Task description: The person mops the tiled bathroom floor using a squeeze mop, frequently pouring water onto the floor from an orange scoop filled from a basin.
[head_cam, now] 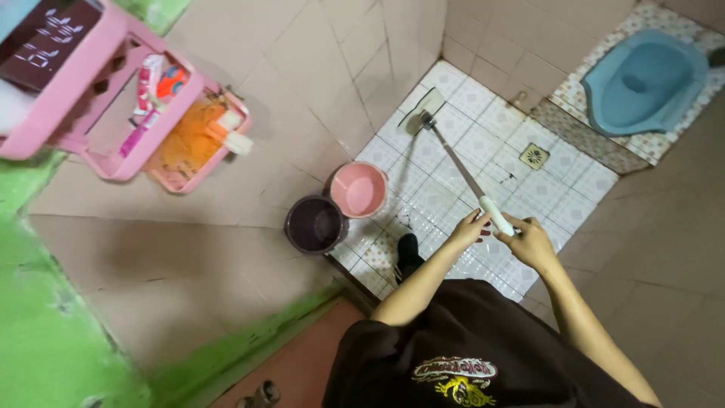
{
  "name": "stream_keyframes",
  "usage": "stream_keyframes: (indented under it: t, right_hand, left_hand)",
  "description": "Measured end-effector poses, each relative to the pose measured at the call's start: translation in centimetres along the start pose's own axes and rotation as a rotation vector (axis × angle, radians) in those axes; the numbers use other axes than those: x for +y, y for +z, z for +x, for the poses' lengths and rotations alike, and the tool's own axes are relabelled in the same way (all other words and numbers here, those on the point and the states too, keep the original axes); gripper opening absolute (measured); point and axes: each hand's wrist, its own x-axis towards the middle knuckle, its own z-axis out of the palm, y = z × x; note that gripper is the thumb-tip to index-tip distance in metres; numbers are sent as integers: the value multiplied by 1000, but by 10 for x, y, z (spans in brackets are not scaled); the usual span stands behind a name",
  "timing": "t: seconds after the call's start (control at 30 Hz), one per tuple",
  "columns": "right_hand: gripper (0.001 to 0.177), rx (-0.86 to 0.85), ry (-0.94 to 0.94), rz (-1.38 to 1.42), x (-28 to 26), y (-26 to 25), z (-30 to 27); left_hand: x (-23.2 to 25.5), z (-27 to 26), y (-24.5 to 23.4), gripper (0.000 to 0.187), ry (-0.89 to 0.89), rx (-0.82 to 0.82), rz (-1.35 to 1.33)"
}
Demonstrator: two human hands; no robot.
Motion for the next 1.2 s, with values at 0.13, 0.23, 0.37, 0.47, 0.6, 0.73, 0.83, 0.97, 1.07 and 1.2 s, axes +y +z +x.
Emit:
stream_keyframes:
  t: [0.13, 0.23, 0.37, 0.47, 0.6, 0.73, 0.83, 0.97, 1.07, 1.2]
  right_hand:
    - [70, -294, 349, 134, -6, -65, -47]
    - [70, -274, 313, -12, -8, -100, -94]
    - [68, -72, 210, -44, 9, -127, -140]
    - [62, -23, 341, -91, 13, -143, -178]
    - [56, 55, 480, -33, 4, -156, -209]
    - [56, 114, 655, 99, -14, -158, -232]
    - [57, 144, 805, 242, -26, -154, -243]
    - [51, 169, 891, 284, -38, -142, -257]
    - [49, 206, 908, 261, -42, -124, -268]
    - [41, 276, 873, 195, -32, -88, -260]
  left_hand:
    - [-18, 8, 47, 63, 143, -49, 88]
    - [-30, -1, 87, 62, 144, -71, 25]
    - [-28, -32, 140, 69, 128, -98, 24]
    - [-17, -58, 169, 74, -5, -178, 194]
    - [-6, -75, 190, 90, -20, -388, 225]
    - [1, -84, 208, 97, -91, -524, 367]
    - [2, -84, 218, 101, -109, -621, 464]
    - [-9, -81, 225, 101, -131, -762, 599]
    - [-31, -67, 224, 105, -132, -868, 573]
    - [-64, -40, 216, 103, -111, -910, 634]
